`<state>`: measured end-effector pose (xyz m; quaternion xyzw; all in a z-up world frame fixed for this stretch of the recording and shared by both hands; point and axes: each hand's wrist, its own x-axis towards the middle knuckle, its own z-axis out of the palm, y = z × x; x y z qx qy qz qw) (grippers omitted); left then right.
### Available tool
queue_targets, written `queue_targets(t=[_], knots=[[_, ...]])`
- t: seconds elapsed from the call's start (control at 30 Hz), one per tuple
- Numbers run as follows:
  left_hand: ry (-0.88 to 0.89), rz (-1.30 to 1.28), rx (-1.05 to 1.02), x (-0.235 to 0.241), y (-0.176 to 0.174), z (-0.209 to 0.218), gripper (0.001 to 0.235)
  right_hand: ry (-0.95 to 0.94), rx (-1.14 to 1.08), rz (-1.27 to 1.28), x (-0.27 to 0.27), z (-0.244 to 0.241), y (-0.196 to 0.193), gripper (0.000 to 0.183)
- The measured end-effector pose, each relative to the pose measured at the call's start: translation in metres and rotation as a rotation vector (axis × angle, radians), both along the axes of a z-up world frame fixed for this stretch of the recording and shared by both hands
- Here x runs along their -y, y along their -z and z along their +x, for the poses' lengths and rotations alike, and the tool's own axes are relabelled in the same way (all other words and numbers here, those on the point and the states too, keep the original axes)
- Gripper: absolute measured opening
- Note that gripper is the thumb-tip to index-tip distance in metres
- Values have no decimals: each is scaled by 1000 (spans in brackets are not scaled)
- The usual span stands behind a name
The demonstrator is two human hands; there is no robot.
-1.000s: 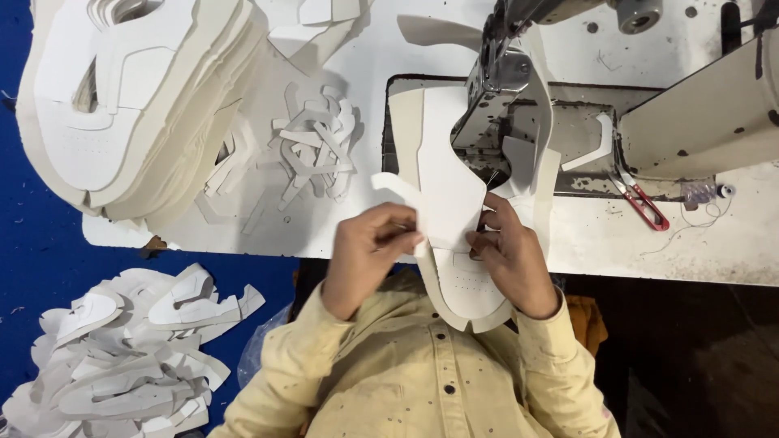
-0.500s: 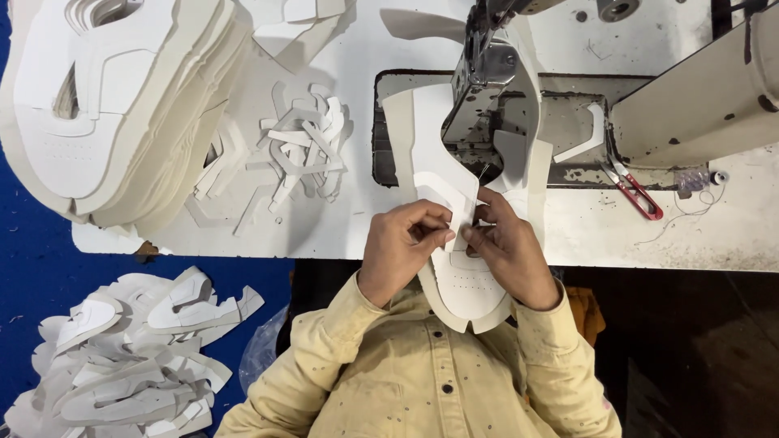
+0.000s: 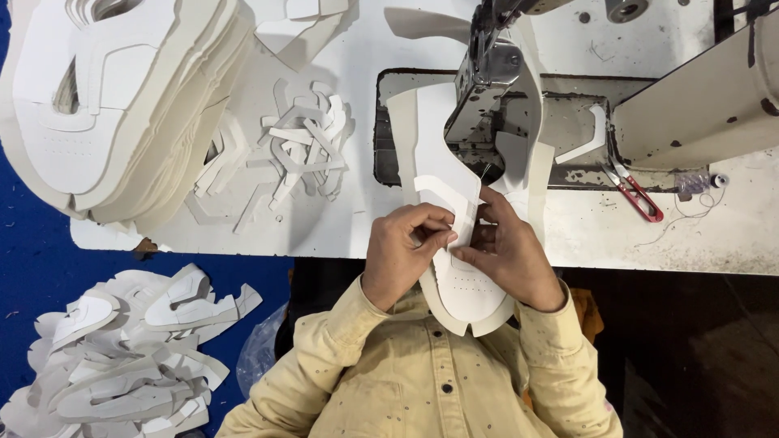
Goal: The person aligns white shoe parts under a sewing machine needle and sews them together. They repeatedly pick up new parts from a stack, position them, and operate the machine to stitch the pieces.
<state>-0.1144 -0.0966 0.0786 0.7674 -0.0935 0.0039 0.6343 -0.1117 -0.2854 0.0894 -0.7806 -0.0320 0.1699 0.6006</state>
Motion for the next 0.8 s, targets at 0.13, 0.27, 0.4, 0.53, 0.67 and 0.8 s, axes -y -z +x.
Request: queue_targets(t=[0.13,0.27,0.4,0.53,0.67,0.8], knots=[[-13,20,2,1,-1,-3,20,26,33,-90,-1,-3,4,88],[-49,112,148,-11,1,-6,26,38,55,-154,-2,-8,5,87],[-248,169,208,-32,8,-2,47,21,108,-133,0,-11,4,85],[-63,-385,-446,-27,11,6,69,26,94,-111,-4,-15,5,84],[-24,-761,-372,-5,10,7,59,35,89,-98,-5,-22,16,85],[-71,-857,-327,7,16,6,44,55,186,-130,-4,-28,24,84]])
